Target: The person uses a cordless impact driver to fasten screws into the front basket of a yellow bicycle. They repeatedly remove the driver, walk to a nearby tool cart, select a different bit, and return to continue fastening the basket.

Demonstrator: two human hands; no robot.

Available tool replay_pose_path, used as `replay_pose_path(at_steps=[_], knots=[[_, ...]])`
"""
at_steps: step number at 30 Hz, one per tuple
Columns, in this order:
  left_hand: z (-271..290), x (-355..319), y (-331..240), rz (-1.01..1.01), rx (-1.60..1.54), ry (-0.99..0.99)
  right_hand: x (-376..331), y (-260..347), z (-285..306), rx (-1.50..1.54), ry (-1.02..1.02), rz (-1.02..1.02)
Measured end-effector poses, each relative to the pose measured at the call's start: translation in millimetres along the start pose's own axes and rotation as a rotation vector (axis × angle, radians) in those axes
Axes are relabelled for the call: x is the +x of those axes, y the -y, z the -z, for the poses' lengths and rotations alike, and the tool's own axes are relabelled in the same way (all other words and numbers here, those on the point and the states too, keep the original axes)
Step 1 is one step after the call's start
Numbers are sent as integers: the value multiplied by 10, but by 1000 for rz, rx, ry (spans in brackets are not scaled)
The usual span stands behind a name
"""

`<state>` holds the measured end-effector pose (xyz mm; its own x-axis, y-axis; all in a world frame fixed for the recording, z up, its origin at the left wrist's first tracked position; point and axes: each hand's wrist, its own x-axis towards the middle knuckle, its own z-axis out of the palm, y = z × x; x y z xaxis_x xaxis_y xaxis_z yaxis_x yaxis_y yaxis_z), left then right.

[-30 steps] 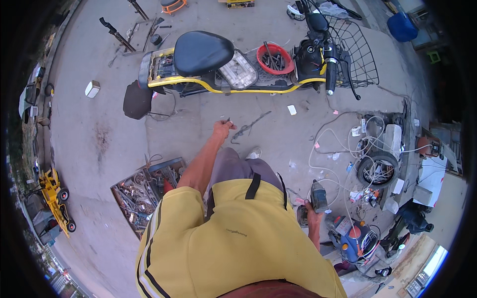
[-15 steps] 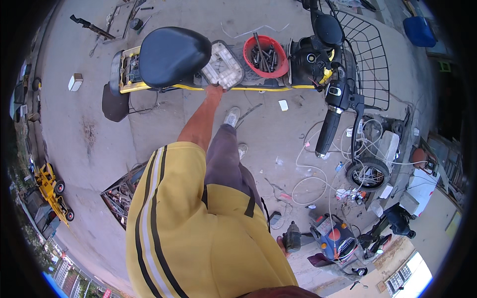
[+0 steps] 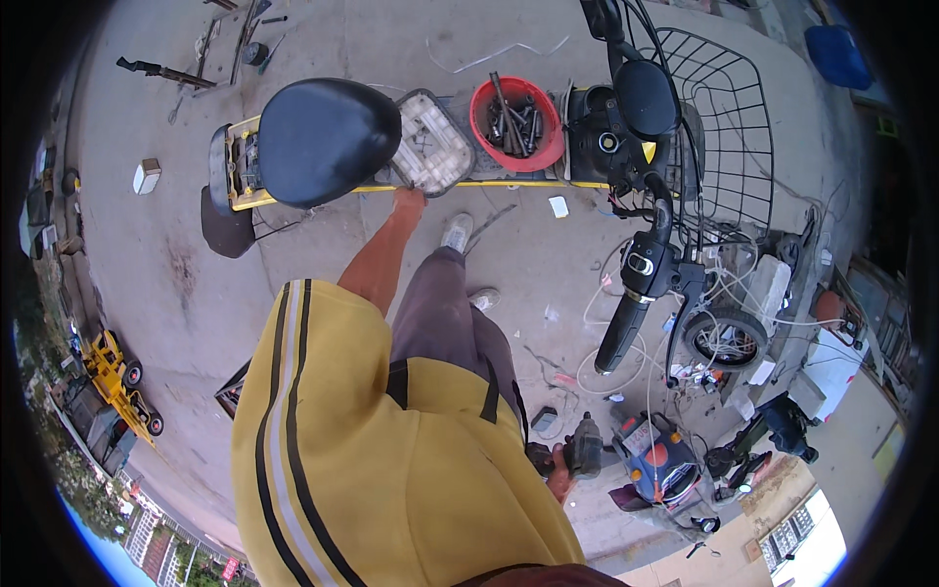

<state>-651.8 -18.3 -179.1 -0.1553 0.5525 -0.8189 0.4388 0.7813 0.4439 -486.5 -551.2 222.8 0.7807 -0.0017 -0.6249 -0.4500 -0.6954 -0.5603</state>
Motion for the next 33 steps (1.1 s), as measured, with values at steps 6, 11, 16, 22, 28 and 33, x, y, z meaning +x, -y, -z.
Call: replay_pose_path(at_steps=[6,11,16,22,28,33], knots=[[-406,-1280,582,381,-345,355,133,328,11,-81,-27,72],[-916,-2929,437,338,-360,737,750,601,194,-13,16,188],[-1431,-4338,-85,180,-518,1094,1124,944,467,122,120,251],[-1832,-5343,-623,-52,-759,1208,1348,1301,942,51,314,389],[-2075,-5832,-880,-177,-790,1190,1519,1554,1328,122,424,442],[-2143,-5975,-965,-164,-833,1119,1787,1653,1388,-65,443,721]])
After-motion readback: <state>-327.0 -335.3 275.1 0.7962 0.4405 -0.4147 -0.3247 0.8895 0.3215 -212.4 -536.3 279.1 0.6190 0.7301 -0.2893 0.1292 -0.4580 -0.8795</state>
